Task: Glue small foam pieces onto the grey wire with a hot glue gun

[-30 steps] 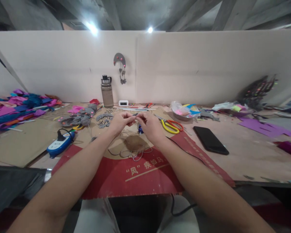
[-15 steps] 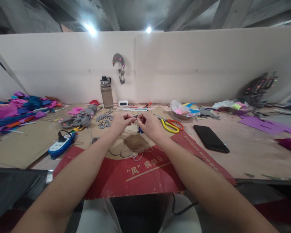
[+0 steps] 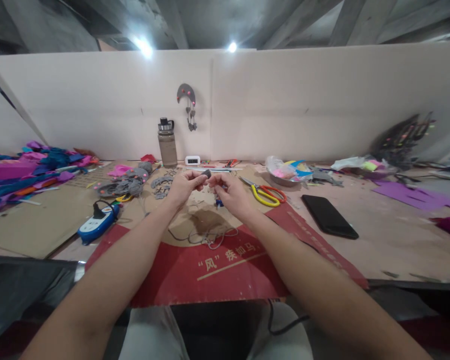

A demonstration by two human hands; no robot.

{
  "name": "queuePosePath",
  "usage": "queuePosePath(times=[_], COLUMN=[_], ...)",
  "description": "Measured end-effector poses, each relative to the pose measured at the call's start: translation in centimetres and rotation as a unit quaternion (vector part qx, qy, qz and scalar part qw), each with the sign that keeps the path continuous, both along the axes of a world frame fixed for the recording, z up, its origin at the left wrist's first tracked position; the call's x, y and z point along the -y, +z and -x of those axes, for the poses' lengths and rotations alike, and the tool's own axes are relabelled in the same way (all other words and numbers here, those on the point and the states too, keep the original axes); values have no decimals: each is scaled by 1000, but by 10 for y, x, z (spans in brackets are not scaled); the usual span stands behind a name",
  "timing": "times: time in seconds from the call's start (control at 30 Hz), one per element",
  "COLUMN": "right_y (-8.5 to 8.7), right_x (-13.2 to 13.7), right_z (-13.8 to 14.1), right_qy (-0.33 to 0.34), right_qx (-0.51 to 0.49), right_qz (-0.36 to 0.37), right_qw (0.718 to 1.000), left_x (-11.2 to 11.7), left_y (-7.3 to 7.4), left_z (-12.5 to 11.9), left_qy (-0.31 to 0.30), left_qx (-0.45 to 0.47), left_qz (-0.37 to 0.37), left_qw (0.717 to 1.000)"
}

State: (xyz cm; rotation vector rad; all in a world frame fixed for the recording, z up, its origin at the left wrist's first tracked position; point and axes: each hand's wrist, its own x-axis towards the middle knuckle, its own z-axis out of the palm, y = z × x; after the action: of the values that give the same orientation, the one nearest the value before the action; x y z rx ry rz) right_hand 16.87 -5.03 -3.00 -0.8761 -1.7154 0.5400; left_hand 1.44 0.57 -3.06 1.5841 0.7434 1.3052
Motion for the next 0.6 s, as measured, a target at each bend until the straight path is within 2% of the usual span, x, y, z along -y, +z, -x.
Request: queuePosePath(times=[0.27,0.47,0.6], right_y=[1,-3,-6], right_x=[3,-1,-6], right_z=[2,0,-1], right_qy=[-74,-69,-86], right_qx=[-13,-70,-89], right_qz=[-4,46,45], right_qw=[997,994,991], left_x=[8,10,15], left_y=[3,5,7], left_z=[-3,-3,-7], left_qy=[-1,-10,-3], left_qx=[-36,-13,-12], left_qz=[-29,8,17], left_qw=[999,1000,1000])
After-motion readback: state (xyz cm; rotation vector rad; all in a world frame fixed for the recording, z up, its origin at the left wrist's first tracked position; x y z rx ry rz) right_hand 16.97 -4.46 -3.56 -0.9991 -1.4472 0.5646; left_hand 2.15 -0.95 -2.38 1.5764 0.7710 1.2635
